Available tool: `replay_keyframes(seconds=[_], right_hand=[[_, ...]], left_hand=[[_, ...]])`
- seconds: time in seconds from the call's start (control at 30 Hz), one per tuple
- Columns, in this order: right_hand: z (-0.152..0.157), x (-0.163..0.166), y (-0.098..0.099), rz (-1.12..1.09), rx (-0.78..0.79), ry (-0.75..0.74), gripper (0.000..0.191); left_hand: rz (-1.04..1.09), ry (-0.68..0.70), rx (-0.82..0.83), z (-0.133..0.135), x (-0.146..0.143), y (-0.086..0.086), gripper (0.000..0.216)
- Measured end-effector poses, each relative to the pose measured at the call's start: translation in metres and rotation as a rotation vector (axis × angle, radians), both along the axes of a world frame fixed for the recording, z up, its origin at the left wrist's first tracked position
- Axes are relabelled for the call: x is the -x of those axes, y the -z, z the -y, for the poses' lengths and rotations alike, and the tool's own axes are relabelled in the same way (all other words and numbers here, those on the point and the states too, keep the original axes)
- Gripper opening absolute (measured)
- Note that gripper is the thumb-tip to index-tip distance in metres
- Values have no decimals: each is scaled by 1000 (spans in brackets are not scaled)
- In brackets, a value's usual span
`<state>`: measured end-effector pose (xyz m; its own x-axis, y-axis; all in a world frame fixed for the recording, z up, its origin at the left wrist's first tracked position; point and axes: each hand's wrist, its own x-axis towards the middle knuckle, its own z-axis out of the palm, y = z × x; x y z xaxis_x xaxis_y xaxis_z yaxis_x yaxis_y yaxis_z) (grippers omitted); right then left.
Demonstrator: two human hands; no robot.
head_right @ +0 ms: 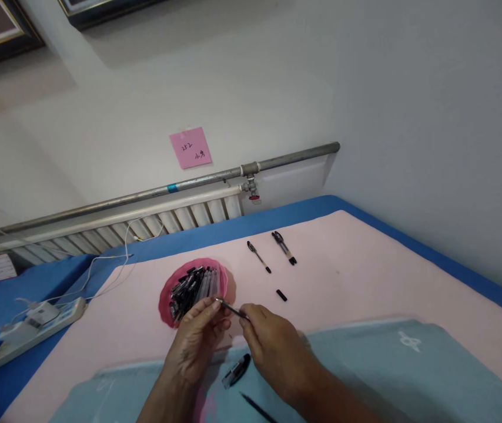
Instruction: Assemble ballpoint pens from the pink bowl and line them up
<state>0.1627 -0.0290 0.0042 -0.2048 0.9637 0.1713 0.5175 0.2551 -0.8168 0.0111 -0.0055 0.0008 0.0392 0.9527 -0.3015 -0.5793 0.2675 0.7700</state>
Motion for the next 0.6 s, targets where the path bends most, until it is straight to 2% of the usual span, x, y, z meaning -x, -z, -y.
replay_keyframes(seconds=[0.07, 0.2, 0.23, 0.3, 0.43, 0.6], right_hand=[[1, 2, -1, -57, 44, -7, 18], [-2, 5, -3, -286, 427, -32, 19], [-2, 6, -4, -317, 479, -32, 20], [-2, 6, -5, -318, 441, -45, 20], [0, 6, -6, -232, 236, -67, 21], [-1, 6, -3, -206, 231, -53, 19]], left_hand=[[1, 8, -16, 1, 0, 0, 21], [29, 49, -47, 2, 0, -5, 20], [37, 53, -48, 2, 0, -6, 21], [57, 46, -45, 2, -1, -6, 23], [54, 31, -26, 1, -1, -2, 20], [31, 16, -16, 0, 0, -2, 20]])
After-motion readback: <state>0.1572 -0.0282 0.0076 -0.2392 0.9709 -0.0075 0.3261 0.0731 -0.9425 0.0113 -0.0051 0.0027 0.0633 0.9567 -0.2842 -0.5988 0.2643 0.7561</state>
